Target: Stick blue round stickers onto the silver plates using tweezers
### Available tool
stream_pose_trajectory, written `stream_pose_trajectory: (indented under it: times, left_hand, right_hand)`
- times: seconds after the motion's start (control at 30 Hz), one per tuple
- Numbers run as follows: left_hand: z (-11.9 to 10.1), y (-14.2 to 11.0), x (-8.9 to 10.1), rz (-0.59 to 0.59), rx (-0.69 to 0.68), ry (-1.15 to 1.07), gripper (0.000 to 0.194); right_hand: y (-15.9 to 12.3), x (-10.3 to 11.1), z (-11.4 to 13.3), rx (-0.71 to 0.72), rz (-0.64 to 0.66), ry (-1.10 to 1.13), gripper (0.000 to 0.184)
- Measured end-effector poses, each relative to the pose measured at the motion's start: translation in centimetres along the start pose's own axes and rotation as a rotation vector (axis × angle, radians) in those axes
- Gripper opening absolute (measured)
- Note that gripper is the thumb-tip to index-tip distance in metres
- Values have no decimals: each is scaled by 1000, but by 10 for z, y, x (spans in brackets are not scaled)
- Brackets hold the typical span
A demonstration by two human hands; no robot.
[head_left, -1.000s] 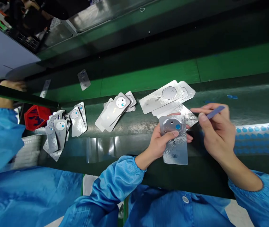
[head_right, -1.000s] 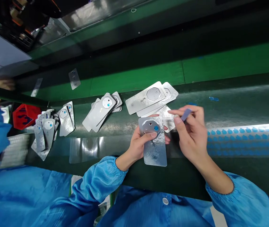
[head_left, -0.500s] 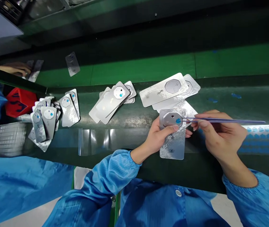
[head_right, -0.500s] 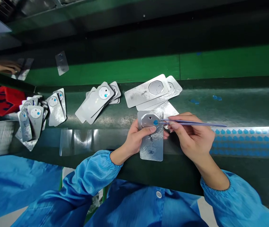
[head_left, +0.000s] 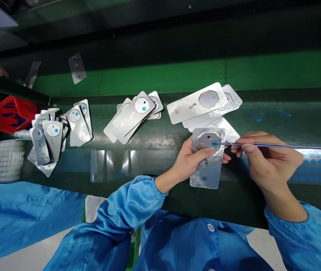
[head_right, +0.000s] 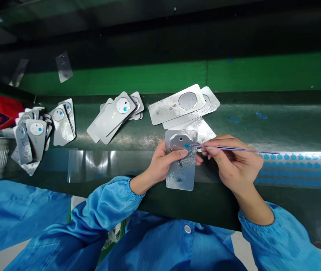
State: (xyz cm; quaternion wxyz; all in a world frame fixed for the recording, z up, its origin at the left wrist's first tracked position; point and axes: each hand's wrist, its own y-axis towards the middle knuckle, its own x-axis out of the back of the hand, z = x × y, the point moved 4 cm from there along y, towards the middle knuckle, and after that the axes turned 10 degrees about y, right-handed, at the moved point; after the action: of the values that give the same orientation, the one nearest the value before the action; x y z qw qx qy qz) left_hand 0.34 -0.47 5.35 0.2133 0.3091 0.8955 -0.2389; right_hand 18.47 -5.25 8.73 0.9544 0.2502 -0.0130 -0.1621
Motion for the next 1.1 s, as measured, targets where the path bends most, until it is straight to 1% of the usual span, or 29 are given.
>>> stream_pose_trajectory:
  times: [0.17, 0.23, 0.3, 0.37, 0.47, 0.53, 0.6, 0.7, 0.77, 0.83, 0.9, 0.97, 1.1]
  left_hand:
    - [-3, -1, -3, 20, -10, 12, 52]
    - [-3, -1, -4, 7, -16, 16, 53]
    - [-3, 0, -5, -24, -9, 21, 55]
    - [-2, 0, -5, -57, 7, 18, 58]
    - [-2, 0, -6, -87, 27, -1, 58]
    - [-3, 0, -7, -101, 36, -14, 58]
    - [-3, 0, -7, -123, 42, -21, 60]
    - [-3, 1, -5, -171, 30, 27, 61]
    - [-4, 1, -1, -232, -33, 101, 55]
    - [-5, 2, 1, -247, -101, 151, 47]
    - [-5, 2, -1, -187, -131, 154, 43]
    - [-4, 1, -5, -129, -137, 145, 48]
    - [0, -4, -12, -147, -174, 163, 56]
  right_hand:
    - [0, 2, 1, -6, -5, -5, 7]
    - [0, 2, 1, -6, 5, -18, 6]
    - [-1, 2, 1, -7, -15, -30, 3]
    - [-1, 1, -2, 9, -92, -35, 10]
    - [-1, -3, -5, 81, -247, 16, 23]
    - [-2, -7, -8, 77, -296, 63, 23]
    - [-6, -11, -10, -12, -271, 40, 20]
    - [-15, -16, -15, -226, -124, -20, 23]
    - [-21, -20, -19, -345, -32, 37, 29]
    - [-24, -23, -23, -416, 11, 103, 33]
    - [-25, -26, -26, -454, 28, 130, 30]
    - [-24, -29, -28, -470, 15, 158, 26]
    - [-25, -31, -26, -422, -45, 185, 25]
